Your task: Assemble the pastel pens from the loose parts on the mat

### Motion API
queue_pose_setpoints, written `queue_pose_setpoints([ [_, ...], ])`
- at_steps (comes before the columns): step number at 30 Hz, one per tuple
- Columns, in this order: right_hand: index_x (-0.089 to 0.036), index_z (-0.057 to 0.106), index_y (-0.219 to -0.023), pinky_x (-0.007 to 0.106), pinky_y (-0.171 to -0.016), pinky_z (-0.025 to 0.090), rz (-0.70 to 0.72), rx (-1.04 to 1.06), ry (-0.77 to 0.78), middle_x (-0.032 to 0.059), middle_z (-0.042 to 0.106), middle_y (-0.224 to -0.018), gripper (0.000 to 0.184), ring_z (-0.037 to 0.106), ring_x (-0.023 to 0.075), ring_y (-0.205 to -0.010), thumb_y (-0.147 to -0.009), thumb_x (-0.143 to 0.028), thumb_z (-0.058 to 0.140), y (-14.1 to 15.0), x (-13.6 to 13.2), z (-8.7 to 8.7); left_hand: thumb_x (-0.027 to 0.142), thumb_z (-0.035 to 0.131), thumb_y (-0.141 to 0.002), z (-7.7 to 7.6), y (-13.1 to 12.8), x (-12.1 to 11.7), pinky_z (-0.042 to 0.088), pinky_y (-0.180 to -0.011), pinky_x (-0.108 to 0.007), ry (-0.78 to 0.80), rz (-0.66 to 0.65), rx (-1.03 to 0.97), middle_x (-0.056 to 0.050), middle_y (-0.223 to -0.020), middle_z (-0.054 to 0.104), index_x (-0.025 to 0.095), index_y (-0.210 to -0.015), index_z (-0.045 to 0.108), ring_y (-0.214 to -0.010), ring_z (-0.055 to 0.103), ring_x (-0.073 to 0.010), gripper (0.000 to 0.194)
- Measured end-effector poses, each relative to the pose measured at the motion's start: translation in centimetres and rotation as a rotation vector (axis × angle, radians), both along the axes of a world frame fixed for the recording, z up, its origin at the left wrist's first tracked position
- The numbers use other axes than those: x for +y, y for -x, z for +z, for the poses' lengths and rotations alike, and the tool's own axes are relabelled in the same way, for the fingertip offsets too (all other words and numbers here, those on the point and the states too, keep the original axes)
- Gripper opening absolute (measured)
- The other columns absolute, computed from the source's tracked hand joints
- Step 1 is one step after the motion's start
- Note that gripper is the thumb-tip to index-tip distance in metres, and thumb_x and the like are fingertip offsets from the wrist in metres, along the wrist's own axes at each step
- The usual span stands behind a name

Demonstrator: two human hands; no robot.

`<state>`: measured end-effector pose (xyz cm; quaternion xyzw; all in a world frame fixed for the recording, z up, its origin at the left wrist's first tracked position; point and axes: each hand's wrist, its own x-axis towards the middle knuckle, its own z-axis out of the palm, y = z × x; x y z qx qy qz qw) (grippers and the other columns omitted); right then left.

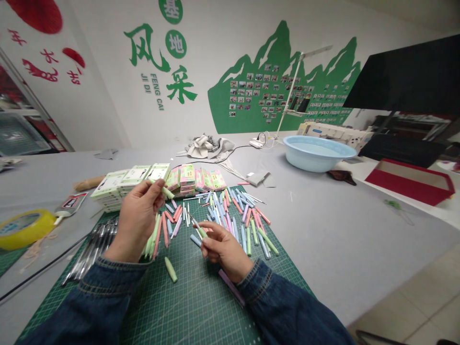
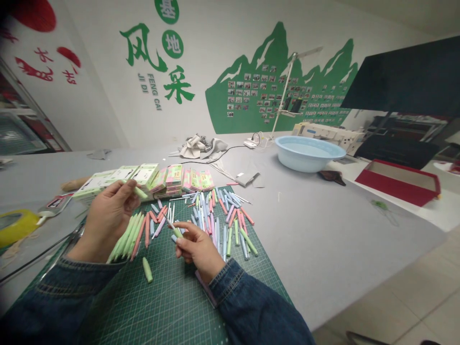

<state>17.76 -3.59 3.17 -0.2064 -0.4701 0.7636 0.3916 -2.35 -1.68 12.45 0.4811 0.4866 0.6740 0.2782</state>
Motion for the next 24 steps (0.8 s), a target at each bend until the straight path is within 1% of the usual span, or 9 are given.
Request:
queue_pose_setpoints([
  [2, -0.023, 0.058, -0.118, 0.019, -0.041, 0.013, -0.019, 0.0, -0.001, -0.0048, 0.053, -0.059, 0.039, 0.027, 0.0043, -0.042, -0.08, -0.03, 0.065, -0.1, 0.0, 0.2, 0.046, 0.062, -0.076, -1.1, 1.0, 0.4, 0.028, -0.048, -0.023, 0.142, 0.02, 0.204, 0.006, -0.054, 0.042, 0.02, -0.064, 0.05, -0.049, 0.039, -0.0101, 0.032],
  [5, -0.023, 0.058, -0.117, 0.02, -0.042, 0.013, -0.05, 0.004, -0.01, -0.0049, 0.053, -0.059, 0.038, 0.023, 0.004, -0.041, -0.081, -0.029, 0.064, -0.3, 0.1, 0.4, 0.047, 0.063, -0.071, -4.1, 1.6, 0.8, 0.029, -0.05, -0.025, 0.592, -0.136, 0.829, 0.004, -0.047, 0.045, 0.019, -0.052, 0.049, -0.048, 0.046, -0.014, 0.036],
  [7, -0.022, 0.058, -0.117, 0.02, -0.042, 0.013, -0.056, 0.001, -0.007, -0.0051, 0.053, -0.058, 0.037, 0.022, 0.004, -0.041, -0.081, -0.028, 0.063, -0.3, 0.1, 0.5, 0.044, 0.065, -0.067, -6.0, 1.4, 0.8, 0.031, -0.053, -0.026, 0.711, -0.133, 1.1, 0.0, -0.051, 0.053, 0.02, -0.051, 0.05, -0.056, 0.053, -0.0186, 0.033],
  [9, -0.022, 0.058, -0.118, 0.02, -0.041, 0.013, -0.061, -0.001, 0.0, -0.0051, 0.053, -0.058, 0.038, 0.023, 0.0042, -0.041, -0.081, -0.027, 0.063, -0.3, 0.1, 0.6, 0.043, 0.065, -0.067, -7.3, 1.3, 0.3, 0.034, -0.057, -0.027, 0.71, -0.082, 1.152, -0.004, -0.061, 0.062, 0.02, -0.061, 0.057, -0.065, 0.059, -0.0224, 0.025],
  [12, -0.022, 0.057, -0.117, 0.02, -0.041, 0.012, -0.066, 0.005, 0.005, -0.0051, 0.053, -0.058, 0.037, 0.022, 0.0042, -0.042, -0.081, -0.027, 0.063, -0.4, 0.1, 0.6, 0.042, 0.058, -0.074, -7.7, 1.5, -1.5, 0.037, -0.062, -0.028, 0.631, 0.015, 1.16, -0.009, -0.075, 0.067, 0.019, -0.077, 0.06, -0.072, 0.062, -0.0244, 0.023],
  [14, -0.022, 0.058, -0.117, 0.02, -0.042, 0.012, -0.065, 0.001, 0.001, -0.0051, 0.053, -0.059, 0.037, 0.022, 0.0042, -0.042, -0.081, -0.028, 0.063, -0.3, 0.0, 0.6, 0.042, 0.055, -0.076, -7.6, 1.7, -3.2, 0.036, -0.06, -0.029, 0.651, 0.024, 1.2, -0.011, -0.072, 0.067, 0.02, -0.072, 0.06, -0.069, 0.062, -0.0254, 0.023],
  [18, -0.022, 0.058, -0.118, 0.02, -0.042, 0.013, -0.044, -0.009, -0.02, -0.0051, 0.053, -0.059, 0.037, 0.023, 0.0045, -0.042, -0.082, -0.028, 0.062, -0.2, -0.1, 0.5, 0.048, 0.06, -0.071, -7.8, 1.2, -6.0, 0.033, -0.054, -0.03, 0.769, -0.036, 1.218, -0.01, -0.057, 0.063, 0.021, -0.051, 0.054, -0.059, 0.06, -0.0254, 0.033],
  [22, -0.022, 0.058, -0.118, 0.02, -0.041, 0.013, -0.038, -0.008, -0.044, -0.005, 0.053, -0.059, 0.036, 0.023, 0.0045, -0.042, -0.083, -0.025, 0.061, -0.1, -0.2, 0.4, 0.038, 0.062, -0.068, -7.8, 0.3, -6.6, 0.033, -0.052, -0.029, 0.816, -0.122, 1.117, -0.005, -0.044, 0.055, 0.021, -0.042, 0.05, -0.048, 0.056, -0.0214, 0.033],
  [24, -0.022, 0.058, -0.118, 0.02, -0.041, 0.013, -0.044, -0.014, -0.045, -0.0051, 0.052, -0.059, 0.036, 0.024, 0.0042, -0.041, -0.082, -0.027, 0.061, -0.1, -0.2, 0.4, 0.038, 0.061, -0.071, -7.0, 0.3, -6.3, 0.034, -0.049, -0.027, 0.843, -0.2, 0.945, -0.001, -0.039, 0.051, 0.021, -0.044, 0.049, -0.043, 0.052, -0.0185, 0.034],
])
